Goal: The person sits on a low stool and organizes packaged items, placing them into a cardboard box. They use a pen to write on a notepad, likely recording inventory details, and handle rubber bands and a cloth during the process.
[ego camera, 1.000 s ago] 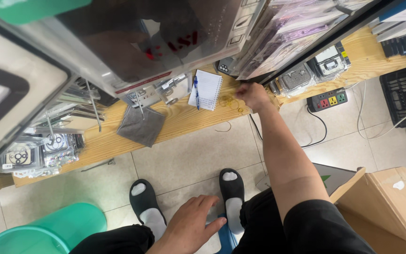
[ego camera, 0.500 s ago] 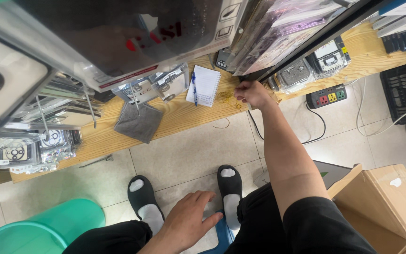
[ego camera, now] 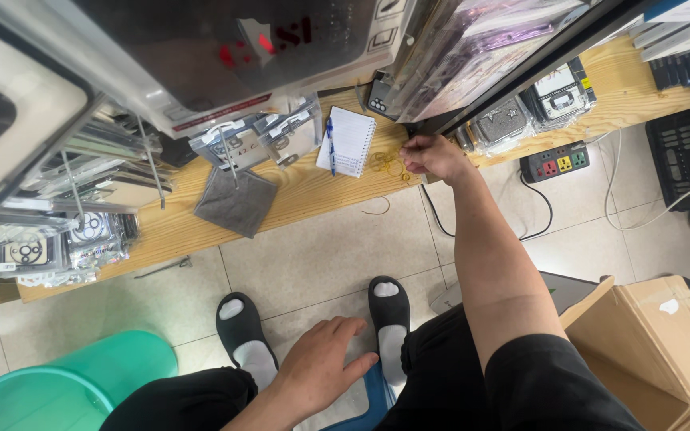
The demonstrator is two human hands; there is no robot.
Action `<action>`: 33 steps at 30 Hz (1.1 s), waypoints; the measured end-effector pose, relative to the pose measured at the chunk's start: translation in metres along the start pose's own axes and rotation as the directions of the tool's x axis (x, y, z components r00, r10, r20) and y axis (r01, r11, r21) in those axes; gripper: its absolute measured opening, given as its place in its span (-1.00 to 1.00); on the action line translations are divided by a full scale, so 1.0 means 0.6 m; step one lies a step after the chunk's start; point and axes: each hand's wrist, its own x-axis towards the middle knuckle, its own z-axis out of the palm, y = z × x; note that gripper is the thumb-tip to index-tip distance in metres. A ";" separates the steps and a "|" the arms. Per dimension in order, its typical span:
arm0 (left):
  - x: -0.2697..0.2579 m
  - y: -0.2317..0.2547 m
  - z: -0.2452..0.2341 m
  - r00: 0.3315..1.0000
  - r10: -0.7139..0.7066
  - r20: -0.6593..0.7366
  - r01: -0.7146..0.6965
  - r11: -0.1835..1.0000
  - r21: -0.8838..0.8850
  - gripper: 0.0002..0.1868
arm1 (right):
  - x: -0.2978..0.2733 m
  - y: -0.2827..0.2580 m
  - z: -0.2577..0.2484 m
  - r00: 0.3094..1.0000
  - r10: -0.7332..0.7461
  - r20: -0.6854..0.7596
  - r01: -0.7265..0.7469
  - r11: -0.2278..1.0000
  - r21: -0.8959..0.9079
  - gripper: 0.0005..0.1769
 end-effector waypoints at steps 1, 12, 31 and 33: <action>-0.001 -0.001 0.002 1.000 -0.002 0.000 0.002 1.000 -0.001 -0.39 | -0.002 -0.001 0.001 1.000 0.001 0.002 -0.001 1.000 0.000 -0.74; 0.015 0.014 -0.059 0.932 -0.166 -0.323 0.052 0.941 -0.334 -0.42 | -0.148 -0.134 0.064 0.958 -0.064 0.279 0.143 0.952 -0.272 -0.71; 0.043 -0.055 -0.092 0.776 -0.305 -0.553 -0.606 -0.115 -0.787 -0.74 | -0.354 -0.092 0.247 0.940 -0.317 0.129 0.301 0.945 0.130 -0.86; 0.037 -0.062 -0.104 0.782 -0.287 -0.553 -0.616 -0.219 -0.757 -0.64 | -0.357 -0.100 0.255 0.951 -0.289 0.106 0.225 0.888 0.401 -0.84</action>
